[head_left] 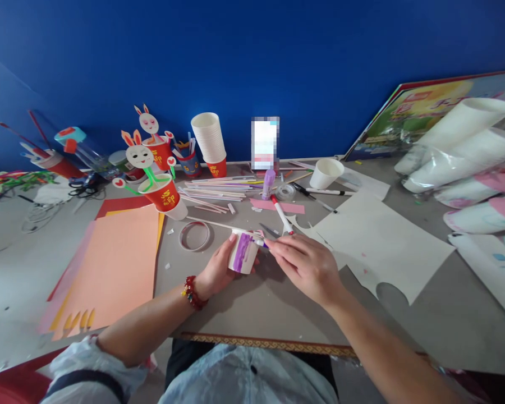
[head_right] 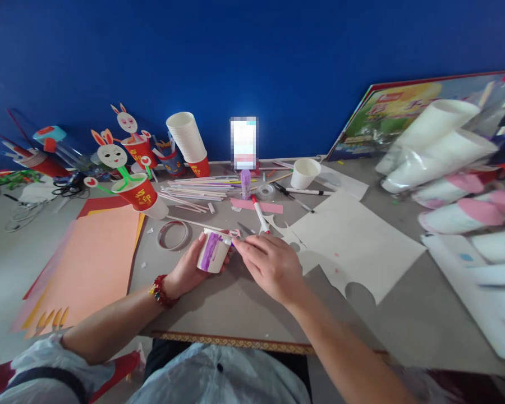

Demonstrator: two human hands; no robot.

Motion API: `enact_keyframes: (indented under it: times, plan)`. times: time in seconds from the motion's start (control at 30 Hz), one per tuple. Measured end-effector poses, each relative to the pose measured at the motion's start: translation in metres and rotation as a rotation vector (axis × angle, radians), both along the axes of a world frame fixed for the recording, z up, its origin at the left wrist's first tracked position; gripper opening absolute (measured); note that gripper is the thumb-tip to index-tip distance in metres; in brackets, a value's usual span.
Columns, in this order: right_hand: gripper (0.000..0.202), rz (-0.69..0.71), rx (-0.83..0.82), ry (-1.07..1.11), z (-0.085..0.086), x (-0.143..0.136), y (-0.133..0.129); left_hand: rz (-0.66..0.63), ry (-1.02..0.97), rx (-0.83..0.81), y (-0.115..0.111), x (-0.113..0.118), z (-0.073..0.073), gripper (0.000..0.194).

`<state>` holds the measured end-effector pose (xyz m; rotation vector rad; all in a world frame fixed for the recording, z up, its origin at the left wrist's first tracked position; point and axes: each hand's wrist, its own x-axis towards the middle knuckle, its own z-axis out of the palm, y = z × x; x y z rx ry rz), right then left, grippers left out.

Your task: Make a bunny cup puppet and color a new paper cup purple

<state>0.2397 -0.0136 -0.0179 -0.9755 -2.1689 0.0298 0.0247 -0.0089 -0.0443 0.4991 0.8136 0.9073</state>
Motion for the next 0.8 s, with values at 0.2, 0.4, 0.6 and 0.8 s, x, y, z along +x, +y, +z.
enact_keyframes:
  times: [0.2,0.4,0.6,0.8]
  plan:
    - [0.026,0.104,0.008,-0.064,0.0015,-0.0028,-0.0044,0.045,-0.002,-0.027,-0.0004,0.0010,0.0009,0.056]
    - [0.026,0.095,0.007,-0.066,0.0018,-0.0022,-0.0041,0.062,0.019,-0.041,-0.0010,0.0009,-0.0025,0.055]
    - [0.023,0.072,0.036,-0.071,0.0035,-0.0031,-0.0047,0.067,0.030,-0.026,-0.0014,0.0007,-0.0035,0.055]
    - [0.025,0.138,-0.008,-0.074,0.0008,-0.0041,-0.0049,0.079,0.020,-0.037,-0.0007,0.0022,-0.0026,0.054]
